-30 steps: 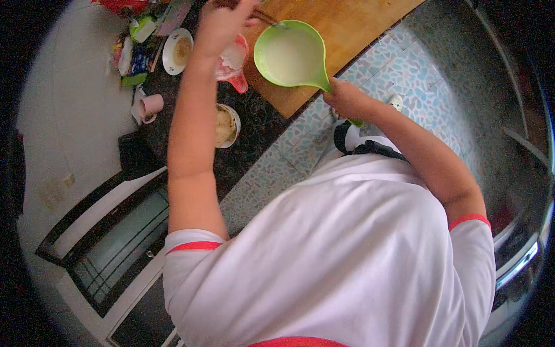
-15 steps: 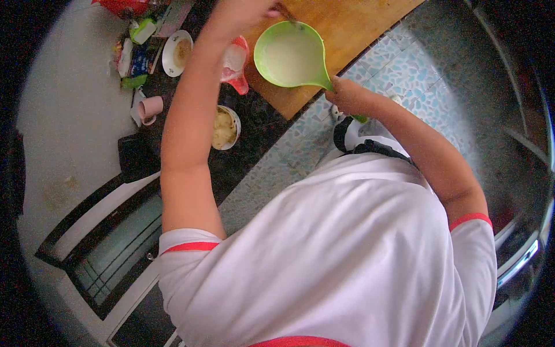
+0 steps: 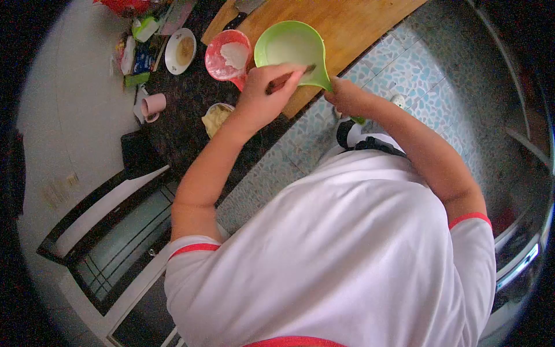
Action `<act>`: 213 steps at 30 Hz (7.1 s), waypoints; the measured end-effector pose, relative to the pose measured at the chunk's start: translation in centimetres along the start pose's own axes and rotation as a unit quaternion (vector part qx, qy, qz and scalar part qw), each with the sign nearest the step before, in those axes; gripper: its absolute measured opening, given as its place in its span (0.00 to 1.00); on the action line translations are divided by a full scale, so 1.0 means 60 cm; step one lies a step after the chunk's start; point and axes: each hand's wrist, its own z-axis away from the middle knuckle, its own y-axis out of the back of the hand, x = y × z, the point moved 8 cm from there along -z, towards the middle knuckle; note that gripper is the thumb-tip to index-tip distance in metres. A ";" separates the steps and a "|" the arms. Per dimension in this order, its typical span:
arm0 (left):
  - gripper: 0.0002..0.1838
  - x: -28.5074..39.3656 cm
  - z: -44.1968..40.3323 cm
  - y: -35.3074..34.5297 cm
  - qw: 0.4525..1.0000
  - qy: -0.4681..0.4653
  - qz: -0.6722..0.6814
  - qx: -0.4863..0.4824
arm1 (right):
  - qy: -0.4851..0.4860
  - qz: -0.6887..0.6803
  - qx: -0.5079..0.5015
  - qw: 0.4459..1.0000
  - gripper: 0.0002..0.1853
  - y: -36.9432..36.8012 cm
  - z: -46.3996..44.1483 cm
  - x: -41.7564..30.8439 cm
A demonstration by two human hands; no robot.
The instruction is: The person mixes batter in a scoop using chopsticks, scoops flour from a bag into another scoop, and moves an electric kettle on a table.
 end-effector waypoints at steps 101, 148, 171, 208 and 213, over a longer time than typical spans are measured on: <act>0.17 -0.198 0.075 0.065 0.833 0.227 0.442 0.244 | -0.010 -0.034 -0.007 0.999 0.11 -0.006 0.003 -0.005; 0.14 -0.102 0.053 0.142 0.944 0.230 0.127 0.198 | 0.011 -0.017 0.020 1.000 0.14 -0.001 -0.005 0.003; 0.14 -0.087 0.045 0.147 0.947 0.232 0.118 0.186 | -0.013 -0.018 0.008 1.000 0.15 -0.005 -0.008 0.010; 0.11 -0.097 -0.023 0.128 0.972 0.169 0.111 0.121 | 0.009 0.015 0.018 1.000 0.16 -0.002 -0.004 0.007; 0.10 -0.115 0.004 0.161 0.965 0.191 0.081 0.163 | 0.012 0.012 0.018 1.000 0.16 -0.006 -0.005 0.003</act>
